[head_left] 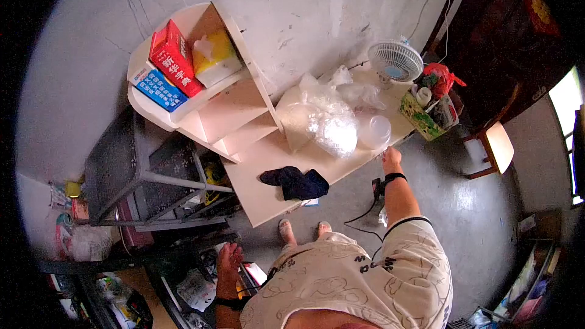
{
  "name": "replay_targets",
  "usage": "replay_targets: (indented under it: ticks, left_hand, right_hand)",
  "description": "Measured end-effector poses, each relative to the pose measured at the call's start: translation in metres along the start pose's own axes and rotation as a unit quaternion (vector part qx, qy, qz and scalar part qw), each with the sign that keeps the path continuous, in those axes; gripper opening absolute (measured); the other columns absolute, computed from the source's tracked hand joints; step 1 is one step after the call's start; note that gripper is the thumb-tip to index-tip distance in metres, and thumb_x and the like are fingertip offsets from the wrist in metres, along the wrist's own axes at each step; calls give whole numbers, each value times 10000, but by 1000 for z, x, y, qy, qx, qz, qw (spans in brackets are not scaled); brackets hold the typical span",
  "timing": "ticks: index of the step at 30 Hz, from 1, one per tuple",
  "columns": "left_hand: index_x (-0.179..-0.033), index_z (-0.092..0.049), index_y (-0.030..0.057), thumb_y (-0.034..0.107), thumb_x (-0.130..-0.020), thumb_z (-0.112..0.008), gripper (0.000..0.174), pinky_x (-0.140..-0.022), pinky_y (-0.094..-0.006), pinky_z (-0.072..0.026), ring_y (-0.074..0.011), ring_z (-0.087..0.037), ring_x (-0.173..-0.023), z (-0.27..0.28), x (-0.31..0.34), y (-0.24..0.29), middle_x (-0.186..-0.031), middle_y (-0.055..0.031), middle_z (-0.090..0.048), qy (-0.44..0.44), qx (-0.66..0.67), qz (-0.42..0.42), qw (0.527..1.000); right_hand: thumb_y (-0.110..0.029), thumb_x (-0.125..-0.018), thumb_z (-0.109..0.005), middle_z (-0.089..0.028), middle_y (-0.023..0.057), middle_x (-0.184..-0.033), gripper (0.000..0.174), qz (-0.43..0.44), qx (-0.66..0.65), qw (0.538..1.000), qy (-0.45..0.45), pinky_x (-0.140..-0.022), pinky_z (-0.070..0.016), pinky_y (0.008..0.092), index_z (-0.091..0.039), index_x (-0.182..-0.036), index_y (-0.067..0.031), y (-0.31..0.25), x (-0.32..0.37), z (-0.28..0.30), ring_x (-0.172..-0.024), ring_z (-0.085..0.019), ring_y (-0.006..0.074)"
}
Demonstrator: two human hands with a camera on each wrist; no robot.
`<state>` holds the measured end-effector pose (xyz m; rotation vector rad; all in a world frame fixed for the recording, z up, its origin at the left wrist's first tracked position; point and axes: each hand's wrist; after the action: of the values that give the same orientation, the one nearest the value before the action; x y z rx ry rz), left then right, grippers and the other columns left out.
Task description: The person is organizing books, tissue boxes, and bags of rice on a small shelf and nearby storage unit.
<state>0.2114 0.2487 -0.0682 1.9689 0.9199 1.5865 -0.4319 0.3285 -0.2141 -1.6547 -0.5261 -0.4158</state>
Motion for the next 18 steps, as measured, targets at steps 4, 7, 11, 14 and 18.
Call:
replay_targets:
  ticks: [4, 7, 11, 14, 18]
  left_hand:
    - [-1257, -370, 70, 334, -867, -535, 499, -744, -332, -491, -219, -544, -979, 2, -18, -7, -1156, -96, -500, -6, 3, -8, 1000]
    - [-1274, -351, 62, 332, -870, -534, 520, -773, -328, -479, -220, -533, -999, -8, -8, 0, -1182, -97, -489, -2, 7, -17, 1000]
    - [-1277, -354, 59, 321, -879, -522, 505, -784, -313, -465, -210, -529, -1007, -26, 8, 2, -1183, -92, -493, 9, -44, -35, 998]
    - [-1273, -363, 63, 307, -883, -519, 486, -777, -311, -463, -202, -532, -1003, -20, 9, -5, -1178, -88, -498, 20, -46, -26, 998]
    - [-1293, -353, 98, 280, -872, -543, 496, -767, -321, -464, -207, -539, -994, -6, 18, -10, -1182, -82, -500, 22, -50, -36, 998]
  right_hand:
    - [-269, -799, -586, -593, 69, -737, 285, -20, 165, 983, 79, -525, -426, 323, -583, -861, 9, -14, 20, 2, -632, -555, 183]
    - [-316, -806, -564, -608, 90, -703, 331, 28, 237, 971, -27, -569, -447, 319, -603, -828, 12, 13, 43, 2, -650, -575, 184]
    - [-261, -849, -538, -588, 54, -653, 288, 172, 426, 833, -308, -518, -437, 270, -597, -865, 20, 14, 135, -27, -560, -546, 117]
    - [-246, -753, -644, -609, 115, -869, 337, 253, 504, 748, -349, -702, -473, 350, -557, -1020, -61, 4, 185, -49, -774, -595, 240]
    - [-270, -664, -708, -456, 122, -1200, 681, 443, 601, 506, -432, -919, -391, 376, -403, -1260, -144, 19, 217, -74, -1108, -454, 296]
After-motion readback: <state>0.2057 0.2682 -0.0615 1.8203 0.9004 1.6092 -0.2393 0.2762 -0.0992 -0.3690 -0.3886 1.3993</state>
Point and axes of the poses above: each hand's wrist, its own x-axis away from the middle knuckle, its own z-axis out of the back of the hand, y = z × x
